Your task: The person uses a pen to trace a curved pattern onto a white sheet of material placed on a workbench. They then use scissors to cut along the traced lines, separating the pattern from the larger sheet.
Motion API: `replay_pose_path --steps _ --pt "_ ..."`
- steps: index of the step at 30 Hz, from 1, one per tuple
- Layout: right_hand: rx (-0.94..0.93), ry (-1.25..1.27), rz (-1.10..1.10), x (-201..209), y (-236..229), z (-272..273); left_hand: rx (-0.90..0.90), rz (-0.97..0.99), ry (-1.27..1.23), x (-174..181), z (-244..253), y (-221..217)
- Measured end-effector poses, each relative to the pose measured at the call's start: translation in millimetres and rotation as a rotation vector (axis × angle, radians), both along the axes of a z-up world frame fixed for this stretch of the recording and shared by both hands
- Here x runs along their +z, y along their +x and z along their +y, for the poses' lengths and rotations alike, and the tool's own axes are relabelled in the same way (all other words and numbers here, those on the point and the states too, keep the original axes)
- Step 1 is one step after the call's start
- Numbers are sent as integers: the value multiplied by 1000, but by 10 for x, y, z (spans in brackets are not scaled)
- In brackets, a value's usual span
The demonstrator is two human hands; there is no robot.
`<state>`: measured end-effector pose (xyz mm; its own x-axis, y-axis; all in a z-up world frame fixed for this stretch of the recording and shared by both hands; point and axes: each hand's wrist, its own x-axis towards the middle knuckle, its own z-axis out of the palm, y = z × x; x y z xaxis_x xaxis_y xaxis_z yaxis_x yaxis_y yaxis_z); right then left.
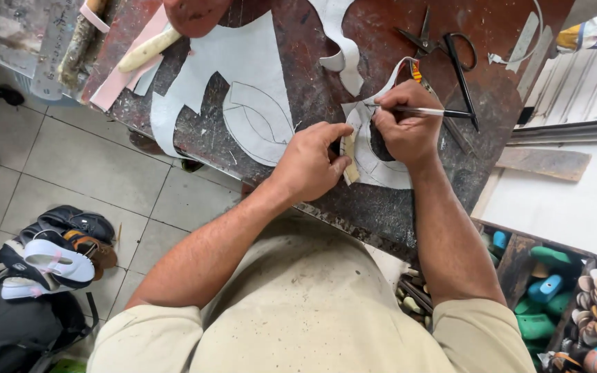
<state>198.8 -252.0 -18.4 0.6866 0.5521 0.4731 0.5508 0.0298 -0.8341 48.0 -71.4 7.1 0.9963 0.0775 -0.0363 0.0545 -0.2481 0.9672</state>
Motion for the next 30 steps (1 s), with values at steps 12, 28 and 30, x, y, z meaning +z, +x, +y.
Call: replay_pose_path --steps 12,28,30 --pt "-12 -24 -82 -80 77 -53 61 -5 -27 -15 -61 -20" --pt "-171 198 485 326 -259 -916 27 -80 115 -34 -142 -34" --pt "-205 64 277 124 -383 -1368 176 -165 -32 -181 -187 -36"
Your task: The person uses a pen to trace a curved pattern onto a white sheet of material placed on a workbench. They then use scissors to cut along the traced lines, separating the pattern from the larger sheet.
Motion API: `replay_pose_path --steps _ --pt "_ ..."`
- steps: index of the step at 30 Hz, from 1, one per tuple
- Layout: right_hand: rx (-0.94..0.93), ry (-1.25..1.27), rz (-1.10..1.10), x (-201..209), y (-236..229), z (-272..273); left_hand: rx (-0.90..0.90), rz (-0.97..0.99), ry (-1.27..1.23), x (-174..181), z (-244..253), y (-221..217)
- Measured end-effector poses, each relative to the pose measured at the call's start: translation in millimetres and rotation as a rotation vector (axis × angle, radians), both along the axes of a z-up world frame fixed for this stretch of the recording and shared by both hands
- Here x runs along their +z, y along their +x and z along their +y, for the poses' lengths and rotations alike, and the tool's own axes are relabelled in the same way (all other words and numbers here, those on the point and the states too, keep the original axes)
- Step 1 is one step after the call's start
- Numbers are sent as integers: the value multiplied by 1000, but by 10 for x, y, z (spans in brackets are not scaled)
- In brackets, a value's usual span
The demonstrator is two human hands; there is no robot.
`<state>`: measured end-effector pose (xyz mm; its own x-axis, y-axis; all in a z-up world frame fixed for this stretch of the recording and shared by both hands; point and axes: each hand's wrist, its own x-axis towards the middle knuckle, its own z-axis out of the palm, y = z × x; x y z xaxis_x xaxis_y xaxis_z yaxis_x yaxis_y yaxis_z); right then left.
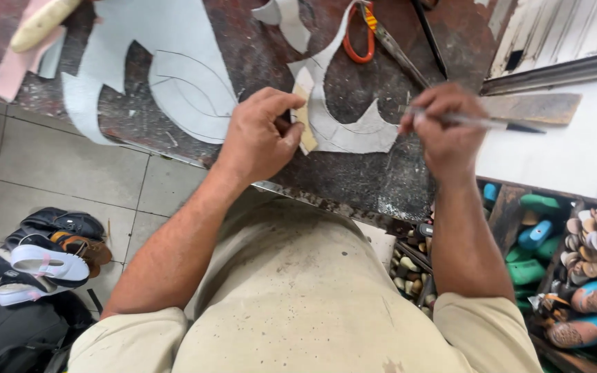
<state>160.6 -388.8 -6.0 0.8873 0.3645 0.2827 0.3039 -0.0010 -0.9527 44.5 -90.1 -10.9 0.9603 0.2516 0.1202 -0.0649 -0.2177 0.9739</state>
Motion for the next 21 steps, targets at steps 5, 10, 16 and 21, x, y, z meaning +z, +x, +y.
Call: replay_pose_path --steps 5,10,16,21 --pt "-33 -76 -83 -118 -433 -234 -8 -24 34 21 -14 8" --pt "-130 -99 -205 -22 -490 -161 -20 -27 80 -17 -19 28" --pt "-98 -45 -241 39 -358 -127 -32 -12 43 49 -35 7" --pt "-118 -97 -249 -6 -346 -119 -41 -15 44 73 -46 -26"
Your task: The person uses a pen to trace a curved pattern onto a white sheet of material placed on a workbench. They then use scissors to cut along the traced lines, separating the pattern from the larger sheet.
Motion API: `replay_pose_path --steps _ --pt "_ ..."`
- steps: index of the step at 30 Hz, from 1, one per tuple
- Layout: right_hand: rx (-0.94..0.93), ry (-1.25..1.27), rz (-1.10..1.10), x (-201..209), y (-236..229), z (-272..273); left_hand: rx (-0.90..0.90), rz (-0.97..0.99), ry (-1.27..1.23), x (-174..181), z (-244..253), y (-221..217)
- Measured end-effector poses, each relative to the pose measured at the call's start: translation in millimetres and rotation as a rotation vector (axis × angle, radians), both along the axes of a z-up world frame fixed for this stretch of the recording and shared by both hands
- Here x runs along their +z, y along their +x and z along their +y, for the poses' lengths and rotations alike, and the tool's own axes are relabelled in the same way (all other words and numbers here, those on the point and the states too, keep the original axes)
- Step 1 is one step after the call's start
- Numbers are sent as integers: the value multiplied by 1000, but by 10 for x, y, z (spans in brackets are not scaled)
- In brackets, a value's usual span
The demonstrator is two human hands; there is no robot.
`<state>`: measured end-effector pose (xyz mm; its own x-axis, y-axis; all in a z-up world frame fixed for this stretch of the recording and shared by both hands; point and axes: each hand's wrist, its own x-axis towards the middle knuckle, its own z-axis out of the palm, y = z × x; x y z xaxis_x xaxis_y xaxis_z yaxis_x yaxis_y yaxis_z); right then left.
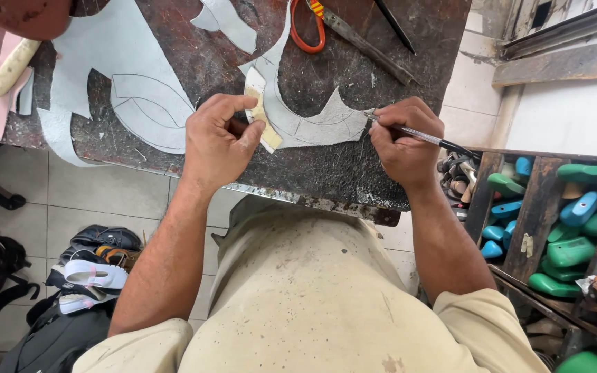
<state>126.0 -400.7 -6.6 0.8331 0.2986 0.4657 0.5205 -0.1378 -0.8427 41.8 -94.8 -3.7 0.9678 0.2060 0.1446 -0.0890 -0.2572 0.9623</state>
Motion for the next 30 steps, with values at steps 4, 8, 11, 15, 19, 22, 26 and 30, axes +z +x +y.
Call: replay_pose_path --steps 4,8,11,15,19,22,26,30 --pt "-9 -25 -11 0 -6 8 6 8 10 10 -9 -7" --pt "-3 2 -5 -11 -8 8 1 4 -1 -14 -4 0" --pt "-8 -13 -25 -26 4 14 -1 3 0 2 3 4" --pt "-13 -41 -31 -19 11 18 -6 13 1 -10 11 11" --pt "-22 -65 -49 -42 11 -1 -11 16 -2 -12 20 22" --pt "-16 -61 -56 -81 10 -11 -13 14 -2 -8 20 16" --pt "-60 -75 -84 -81 4 -11 -12 18 0 8 15 17" --pt "-57 -74 -71 -87 10 -12 -7 19 6 43 11 24"
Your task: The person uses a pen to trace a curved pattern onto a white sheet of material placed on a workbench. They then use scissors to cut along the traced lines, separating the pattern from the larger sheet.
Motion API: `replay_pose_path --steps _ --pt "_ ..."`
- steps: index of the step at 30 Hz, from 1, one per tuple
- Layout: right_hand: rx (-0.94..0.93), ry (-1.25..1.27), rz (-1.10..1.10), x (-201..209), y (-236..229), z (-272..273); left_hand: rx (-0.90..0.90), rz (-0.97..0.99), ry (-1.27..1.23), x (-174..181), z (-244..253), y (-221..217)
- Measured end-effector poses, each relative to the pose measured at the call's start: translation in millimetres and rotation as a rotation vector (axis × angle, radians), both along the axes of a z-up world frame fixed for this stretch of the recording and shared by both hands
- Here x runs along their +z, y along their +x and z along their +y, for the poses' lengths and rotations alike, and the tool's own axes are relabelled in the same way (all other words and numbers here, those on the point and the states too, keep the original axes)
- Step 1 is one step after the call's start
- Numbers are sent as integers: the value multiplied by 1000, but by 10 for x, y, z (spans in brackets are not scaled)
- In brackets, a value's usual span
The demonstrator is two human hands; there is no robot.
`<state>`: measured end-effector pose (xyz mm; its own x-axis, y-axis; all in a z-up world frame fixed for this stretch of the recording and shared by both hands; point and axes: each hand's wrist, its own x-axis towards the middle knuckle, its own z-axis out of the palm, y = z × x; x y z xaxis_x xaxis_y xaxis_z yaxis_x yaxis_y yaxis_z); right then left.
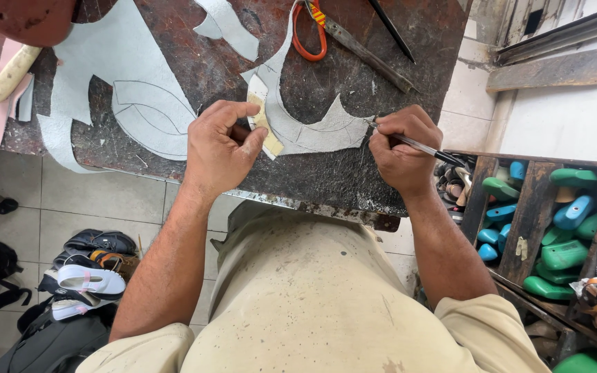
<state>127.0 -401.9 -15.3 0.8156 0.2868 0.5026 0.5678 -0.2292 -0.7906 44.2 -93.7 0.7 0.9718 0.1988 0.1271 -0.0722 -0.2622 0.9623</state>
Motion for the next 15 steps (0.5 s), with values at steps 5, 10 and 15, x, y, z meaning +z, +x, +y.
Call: replay_pose_path --steps 5,10,15 --pt "31 -28 3 38 -3 11 8 -8 -5 -37 5 6" --pt "-5 -16 9 -48 -4 -38 24 0 3 -68 -35 37" --pt "48 167 137 169 -83 127 118 -119 -15 -129 -41 26"
